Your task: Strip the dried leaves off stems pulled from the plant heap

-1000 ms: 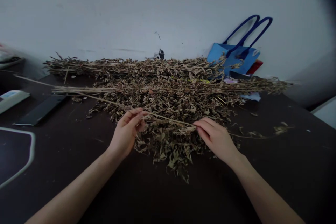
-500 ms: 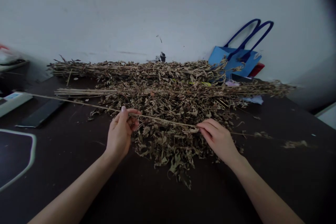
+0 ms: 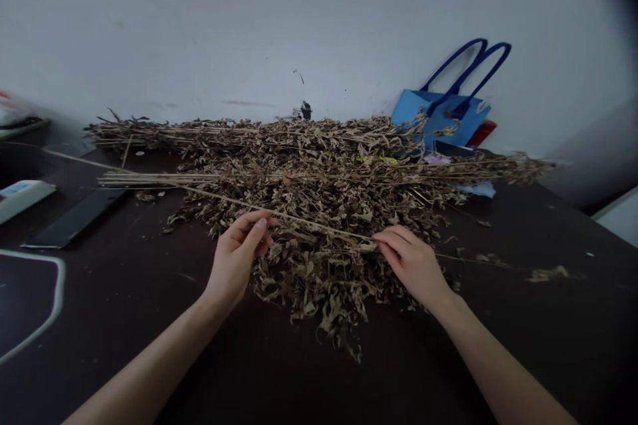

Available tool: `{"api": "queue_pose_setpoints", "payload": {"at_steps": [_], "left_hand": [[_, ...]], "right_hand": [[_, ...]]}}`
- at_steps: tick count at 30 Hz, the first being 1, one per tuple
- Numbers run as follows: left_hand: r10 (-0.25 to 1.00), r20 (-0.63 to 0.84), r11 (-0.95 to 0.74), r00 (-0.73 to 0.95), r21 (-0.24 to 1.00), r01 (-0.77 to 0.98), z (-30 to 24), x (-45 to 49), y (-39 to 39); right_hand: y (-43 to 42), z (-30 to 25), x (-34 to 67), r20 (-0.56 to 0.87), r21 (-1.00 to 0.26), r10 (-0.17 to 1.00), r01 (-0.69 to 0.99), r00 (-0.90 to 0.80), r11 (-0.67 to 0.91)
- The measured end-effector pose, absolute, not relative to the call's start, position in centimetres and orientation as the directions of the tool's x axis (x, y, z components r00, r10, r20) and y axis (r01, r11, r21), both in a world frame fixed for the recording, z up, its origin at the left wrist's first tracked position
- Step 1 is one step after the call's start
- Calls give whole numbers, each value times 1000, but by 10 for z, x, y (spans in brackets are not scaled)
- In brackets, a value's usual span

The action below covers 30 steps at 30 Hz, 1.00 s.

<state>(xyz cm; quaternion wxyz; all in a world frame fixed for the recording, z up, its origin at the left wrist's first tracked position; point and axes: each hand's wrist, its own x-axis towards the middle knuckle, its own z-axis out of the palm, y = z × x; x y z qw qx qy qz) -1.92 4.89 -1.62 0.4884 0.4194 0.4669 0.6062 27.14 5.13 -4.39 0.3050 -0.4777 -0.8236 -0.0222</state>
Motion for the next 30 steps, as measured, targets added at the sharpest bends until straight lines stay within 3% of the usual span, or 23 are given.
{"api": "queue_pose_setpoints", "payload": {"at_steps": [17, 30], "left_hand": [[975, 142, -144, -172, 990, 3, -25, -26, 52], [966, 86, -98, -244, 995, -37, -23, -25, 53]], "right_hand": [[49, -44, 266, 498, -262, 758, 760, -421, 595], [44, -44, 260, 520, -263, 749, 757, -411, 598]]}}
